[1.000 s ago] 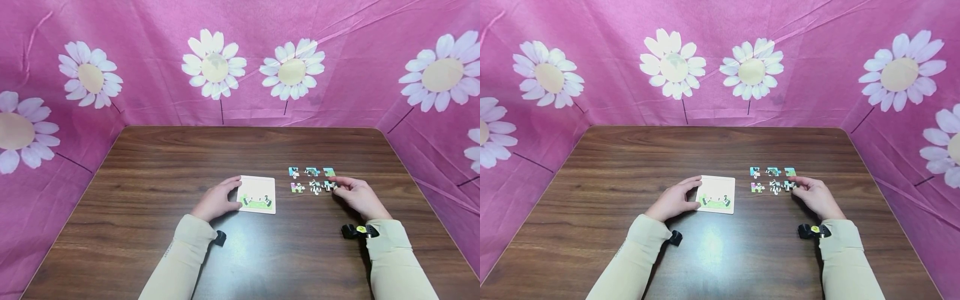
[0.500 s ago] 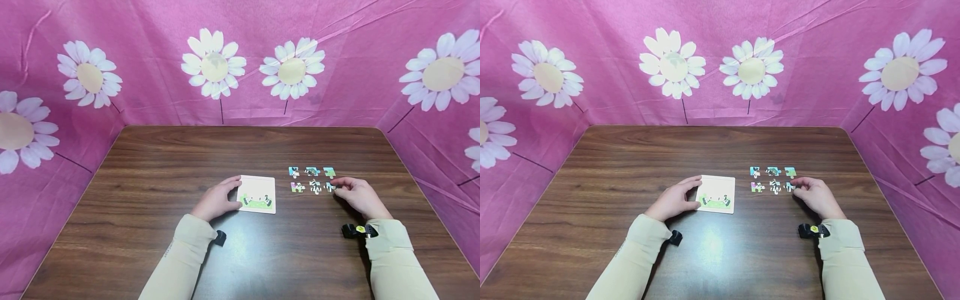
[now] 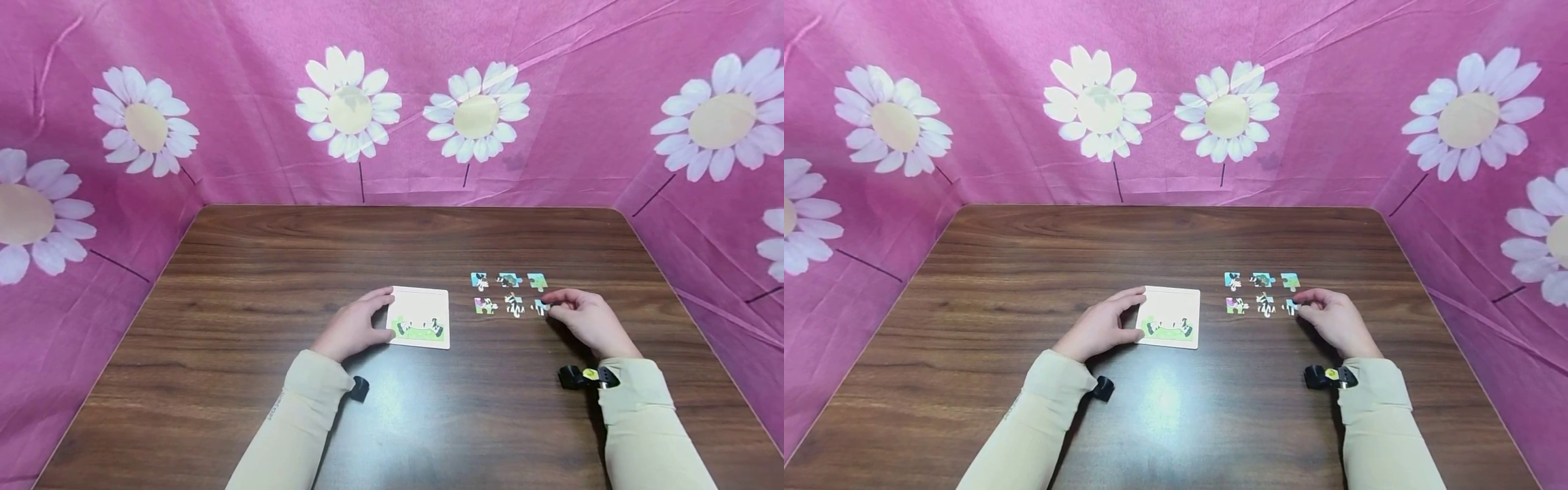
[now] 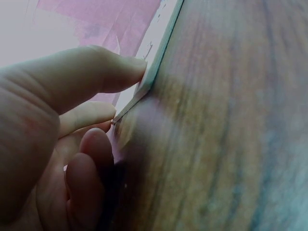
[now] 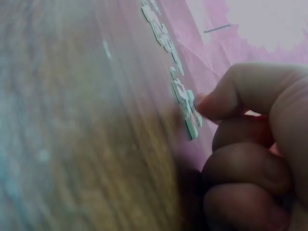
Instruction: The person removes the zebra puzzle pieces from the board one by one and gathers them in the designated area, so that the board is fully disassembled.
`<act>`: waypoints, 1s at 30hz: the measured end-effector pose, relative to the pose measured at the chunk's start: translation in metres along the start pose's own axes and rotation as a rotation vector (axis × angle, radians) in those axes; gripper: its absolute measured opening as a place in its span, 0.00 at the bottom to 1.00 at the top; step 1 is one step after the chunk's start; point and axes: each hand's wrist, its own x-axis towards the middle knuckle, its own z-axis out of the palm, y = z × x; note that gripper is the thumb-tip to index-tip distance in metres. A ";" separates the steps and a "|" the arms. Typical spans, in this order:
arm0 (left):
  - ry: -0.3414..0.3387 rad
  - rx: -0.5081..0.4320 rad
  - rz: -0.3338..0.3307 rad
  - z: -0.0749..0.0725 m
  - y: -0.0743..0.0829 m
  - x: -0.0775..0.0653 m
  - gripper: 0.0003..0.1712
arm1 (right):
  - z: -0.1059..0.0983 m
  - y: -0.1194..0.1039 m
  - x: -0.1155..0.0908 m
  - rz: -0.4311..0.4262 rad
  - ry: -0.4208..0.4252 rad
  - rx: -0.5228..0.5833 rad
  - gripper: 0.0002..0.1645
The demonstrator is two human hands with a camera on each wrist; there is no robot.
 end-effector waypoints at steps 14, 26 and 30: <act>0.033 0.010 -0.014 0.004 -0.001 -0.001 0.39 | 0.028 -0.024 -0.005 -0.062 0.165 0.188 0.11; 0.028 0.004 0.006 0.009 0.003 -0.012 0.39 | 0.086 -0.071 -0.029 -0.198 0.058 0.251 0.06; 0.032 0.013 0.024 0.005 0.007 -0.012 0.39 | 0.099 -0.085 -0.032 -0.202 0.009 0.274 0.05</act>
